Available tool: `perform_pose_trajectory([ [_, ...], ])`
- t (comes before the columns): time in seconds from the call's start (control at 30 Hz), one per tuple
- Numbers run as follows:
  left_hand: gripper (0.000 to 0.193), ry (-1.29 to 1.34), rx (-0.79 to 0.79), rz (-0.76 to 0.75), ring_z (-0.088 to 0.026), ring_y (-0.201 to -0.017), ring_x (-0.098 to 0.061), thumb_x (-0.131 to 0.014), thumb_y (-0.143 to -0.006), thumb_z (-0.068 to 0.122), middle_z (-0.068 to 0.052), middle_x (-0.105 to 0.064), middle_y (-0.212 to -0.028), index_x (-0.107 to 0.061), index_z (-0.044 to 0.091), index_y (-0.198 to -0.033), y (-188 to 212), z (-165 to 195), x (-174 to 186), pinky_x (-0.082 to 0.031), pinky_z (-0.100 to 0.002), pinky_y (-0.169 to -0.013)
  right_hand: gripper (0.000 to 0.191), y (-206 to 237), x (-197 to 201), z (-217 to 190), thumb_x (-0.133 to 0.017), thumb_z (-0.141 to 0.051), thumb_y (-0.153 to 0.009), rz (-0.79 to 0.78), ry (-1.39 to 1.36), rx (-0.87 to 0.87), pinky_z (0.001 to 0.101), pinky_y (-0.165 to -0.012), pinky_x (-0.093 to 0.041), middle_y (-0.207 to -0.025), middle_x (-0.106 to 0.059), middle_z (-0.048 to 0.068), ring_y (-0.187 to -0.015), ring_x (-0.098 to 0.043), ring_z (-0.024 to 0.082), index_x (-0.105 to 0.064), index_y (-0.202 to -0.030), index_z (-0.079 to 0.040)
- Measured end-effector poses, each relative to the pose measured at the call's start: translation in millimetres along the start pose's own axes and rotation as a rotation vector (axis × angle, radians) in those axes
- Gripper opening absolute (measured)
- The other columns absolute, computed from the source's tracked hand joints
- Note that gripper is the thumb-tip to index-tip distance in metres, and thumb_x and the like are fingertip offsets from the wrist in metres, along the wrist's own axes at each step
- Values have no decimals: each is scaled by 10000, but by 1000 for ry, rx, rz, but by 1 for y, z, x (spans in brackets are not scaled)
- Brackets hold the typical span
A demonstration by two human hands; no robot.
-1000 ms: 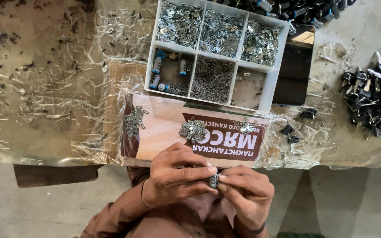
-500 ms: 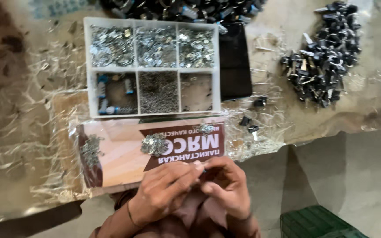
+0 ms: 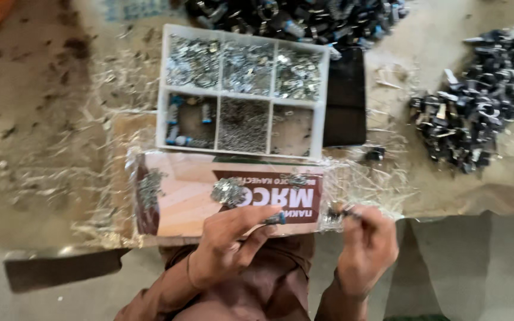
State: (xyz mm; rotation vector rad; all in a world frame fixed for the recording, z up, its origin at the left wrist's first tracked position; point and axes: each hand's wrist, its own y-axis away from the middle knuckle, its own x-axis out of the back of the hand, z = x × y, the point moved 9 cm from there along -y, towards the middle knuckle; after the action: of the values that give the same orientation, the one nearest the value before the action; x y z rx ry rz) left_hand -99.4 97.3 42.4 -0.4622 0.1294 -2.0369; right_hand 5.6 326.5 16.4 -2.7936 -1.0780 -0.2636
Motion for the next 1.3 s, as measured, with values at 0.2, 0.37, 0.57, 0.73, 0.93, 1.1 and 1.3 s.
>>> perform_pose_trajectory([
  [0.2,263,144,2,-28,-242,-892,-783,-748,-942,-5,-128,-764,-1057,-699,56,-1193,1,0,5,-624,-305,-753,195,27,-39,-9,-758,27,-868,-357,-89,113,308,-824,-448,-923,-698,59,-917,-575,187,-723,-1060,42],
  [0.37,266,136,-23,-38,-248,-904,-786,-758,-938,-6,-122,-765,-1044,-704,53,-1192,6,1,11,-622,-310,-763,204,16,-54,-32,-787,18,-795,-516,31,201,323,-819,-455,-853,-714,72,-835,-614,189,-735,-992,30],
  [0.57,241,79,-62,-60,-236,-891,-788,-775,-926,15,-108,-772,-1034,-708,59,-1153,14,0,22,-633,-305,-749,185,25,-92,-33,-794,28,-794,-682,-33,171,312,-751,-462,-846,-723,72,-829,-602,187,-746,-973,31],
  [0.73,256,145,43,76,-223,-870,-800,-828,-898,74,-105,-774,-1029,-679,73,-1106,22,-9,37,-649,-297,-737,214,27,-103,-37,-767,30,-816,-684,-106,94,309,-778,-508,-940,-716,86,-899,-632,188,-722,-1025,24],
  [0.93,277,-15,-124,74,-249,-826,-768,-835,-872,77,-91,-759,-965,-714,80,-1120,20,1,41,-607,-312,-718,182,23,-111,-48,-787,-26,-819,-805,34,183,263,-697,-518,-867,-722,64,-803,-665,157,-751,-994,10],
  [1.1,291,-62,-175,249,-207,-816,-778,-870,-831,111,-70,-764,-951,-705,79,-1069,26,3,64,-599,-285,-725,206,-5,-149,-53,-829,-105,-844,-1256,-32,9,254,-532,-520,-790,-779,52,-634,-693,143,-796,-1021,-4],
  [1.3,406,75,-52,396,-136,-789,-754,-869,-820,169,-104,-776,-985,-656,1,-1122,42,-26,87,-607,-262,-725,428,-97,-125,-108,-805,-301,-893,-537,-495,208,376,-888,-527,-1160,-659,39,-1062,-618,172,-649,-1230,-89],
])
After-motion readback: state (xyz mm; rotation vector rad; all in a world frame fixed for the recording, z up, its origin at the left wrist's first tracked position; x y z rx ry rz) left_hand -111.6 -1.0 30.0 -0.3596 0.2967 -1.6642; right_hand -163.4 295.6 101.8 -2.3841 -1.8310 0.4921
